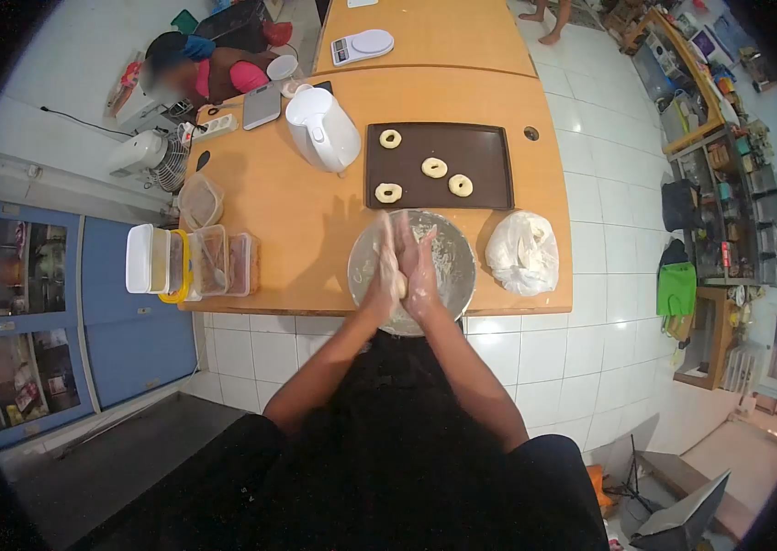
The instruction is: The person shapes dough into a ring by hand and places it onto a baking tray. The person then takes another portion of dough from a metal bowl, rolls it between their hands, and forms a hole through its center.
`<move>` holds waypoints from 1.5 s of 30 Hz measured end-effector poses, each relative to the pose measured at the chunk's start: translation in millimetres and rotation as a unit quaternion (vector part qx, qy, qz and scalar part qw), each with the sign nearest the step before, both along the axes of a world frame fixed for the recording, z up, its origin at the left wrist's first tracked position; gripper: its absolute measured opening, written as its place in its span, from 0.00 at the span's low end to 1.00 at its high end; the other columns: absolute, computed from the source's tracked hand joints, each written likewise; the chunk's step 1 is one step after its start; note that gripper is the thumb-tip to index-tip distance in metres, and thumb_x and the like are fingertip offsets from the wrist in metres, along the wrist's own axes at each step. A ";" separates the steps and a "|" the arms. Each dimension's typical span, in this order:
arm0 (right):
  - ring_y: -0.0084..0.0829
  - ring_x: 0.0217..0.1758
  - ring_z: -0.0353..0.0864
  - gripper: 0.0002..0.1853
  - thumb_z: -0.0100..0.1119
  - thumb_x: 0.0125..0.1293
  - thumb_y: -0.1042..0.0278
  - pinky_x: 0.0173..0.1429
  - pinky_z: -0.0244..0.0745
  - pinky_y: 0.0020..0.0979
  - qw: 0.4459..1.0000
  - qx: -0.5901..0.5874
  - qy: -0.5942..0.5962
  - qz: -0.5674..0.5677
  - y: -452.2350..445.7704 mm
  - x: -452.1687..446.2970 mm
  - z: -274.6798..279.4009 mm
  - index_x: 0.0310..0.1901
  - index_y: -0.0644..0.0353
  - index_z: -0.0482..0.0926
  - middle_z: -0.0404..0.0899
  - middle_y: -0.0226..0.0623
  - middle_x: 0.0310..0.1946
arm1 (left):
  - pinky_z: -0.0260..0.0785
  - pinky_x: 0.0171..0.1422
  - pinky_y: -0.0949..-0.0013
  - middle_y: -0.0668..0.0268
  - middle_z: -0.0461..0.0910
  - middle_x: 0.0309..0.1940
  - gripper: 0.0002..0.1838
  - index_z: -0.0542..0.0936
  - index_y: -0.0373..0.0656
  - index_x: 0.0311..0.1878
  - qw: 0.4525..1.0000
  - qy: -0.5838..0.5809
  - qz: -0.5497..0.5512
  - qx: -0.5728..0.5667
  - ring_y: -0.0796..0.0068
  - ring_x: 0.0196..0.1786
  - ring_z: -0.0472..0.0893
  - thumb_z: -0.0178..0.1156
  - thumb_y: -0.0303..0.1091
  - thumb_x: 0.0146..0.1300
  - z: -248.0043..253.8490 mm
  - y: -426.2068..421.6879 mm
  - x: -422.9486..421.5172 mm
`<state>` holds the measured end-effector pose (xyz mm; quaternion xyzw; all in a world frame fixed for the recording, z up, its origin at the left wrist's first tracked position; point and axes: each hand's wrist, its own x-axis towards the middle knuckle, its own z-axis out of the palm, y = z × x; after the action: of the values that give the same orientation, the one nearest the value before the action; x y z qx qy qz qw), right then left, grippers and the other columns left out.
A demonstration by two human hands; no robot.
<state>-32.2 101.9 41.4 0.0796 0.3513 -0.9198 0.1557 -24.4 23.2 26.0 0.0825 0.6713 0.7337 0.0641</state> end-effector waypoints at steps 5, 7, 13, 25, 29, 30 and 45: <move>0.38 0.80 0.36 0.47 0.22 0.67 0.26 0.79 0.33 0.37 0.999 0.033 -0.002 0.043 -3.0 20.2 0.2 0.76 0.58 0.40 0.38 0.43 0.77 | 0.26 0.79 0.56 0.61 0.30 0.78 0.43 0.36 0.50 0.77 0.986 -0.110 0.034 0.120 0.64 0.79 0.31 0.25 0.69 0.69 2.9 -7.4 -9.2; 0.39 0.80 0.34 0.48 0.22 0.67 0.26 0.79 0.30 0.38 0.998 0.004 0.034 0.061 -10.2 26.9 -9.8 0.75 0.60 0.41 0.37 0.45 0.77 | 0.28 0.79 0.57 0.62 0.32 0.78 0.42 0.37 0.50 0.77 0.976 -0.142 0.084 0.138 0.63 0.79 0.33 0.24 0.68 0.70 7.1 -16.7 -27.0; 0.39 0.80 0.35 0.48 0.22 0.67 0.24 0.80 0.30 0.39 0.996 -0.080 -0.033 -0.005 6.3 12.4 -22.0 0.75 0.57 0.45 0.38 0.46 0.77 | 0.30 0.79 0.58 0.56 0.39 0.77 0.40 0.42 0.42 0.76 0.999 -0.016 0.031 0.020 0.60 0.79 0.38 0.29 0.62 0.73 4.0 -1.8 11.0; 0.39 0.76 0.51 0.42 0.27 0.71 0.31 0.78 0.41 0.43 0.981 0.027 -0.080 -0.173 27.8 -13.8 -29.6 0.73 0.60 0.52 0.55 0.44 0.72 | 0.48 0.76 0.62 0.54 0.61 0.70 0.26 0.60 0.37 0.71 0.997 -0.064 0.006 0.037 0.64 0.74 0.57 0.50 0.36 0.74 2.7 5.1 32.6; 0.37 0.76 0.51 0.39 0.26 0.74 0.35 0.78 0.41 0.37 0.994 0.092 -0.027 -0.048 14.6 5.7 -38.4 0.73 0.61 0.52 0.53 0.43 0.73 | 0.48 0.76 0.61 0.52 0.61 0.70 0.25 0.61 0.39 0.71 0.998 -0.022 0.035 0.051 0.64 0.73 0.59 0.48 0.37 0.74 12.4 0.5 11.8; 0.36 0.76 0.52 0.39 0.26 0.74 0.36 0.78 0.42 0.36 0.996 0.063 -0.048 -0.043 9.2 12.4 -27.8 0.73 0.62 0.52 0.54 0.43 0.73 | 0.48 0.76 0.61 0.52 0.61 0.70 0.26 0.60 0.39 0.71 0.999 0.008 0.031 0.035 0.63 0.74 0.58 0.48 0.37 0.74 15.6 -0.5 6.7; 0.38 0.75 0.54 0.45 0.23 0.70 0.30 0.77 0.45 0.38 0.999 -0.046 0.027 0.003 6.0 16.8 5.9 0.72 0.65 0.54 0.58 0.45 0.71 | 0.48 0.76 0.52 0.34 0.47 0.71 0.60 0.36 0.29 0.73 0.980 -0.078 0.053 -0.173 0.42 0.75 0.51 0.66 0.55 0.57 -28.4 -18.2 -2.6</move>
<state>-15.3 107.9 47.2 0.0466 0.3128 -0.9363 0.1529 -27.0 5.0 -2.5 -0.0234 0.7843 0.6133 0.0905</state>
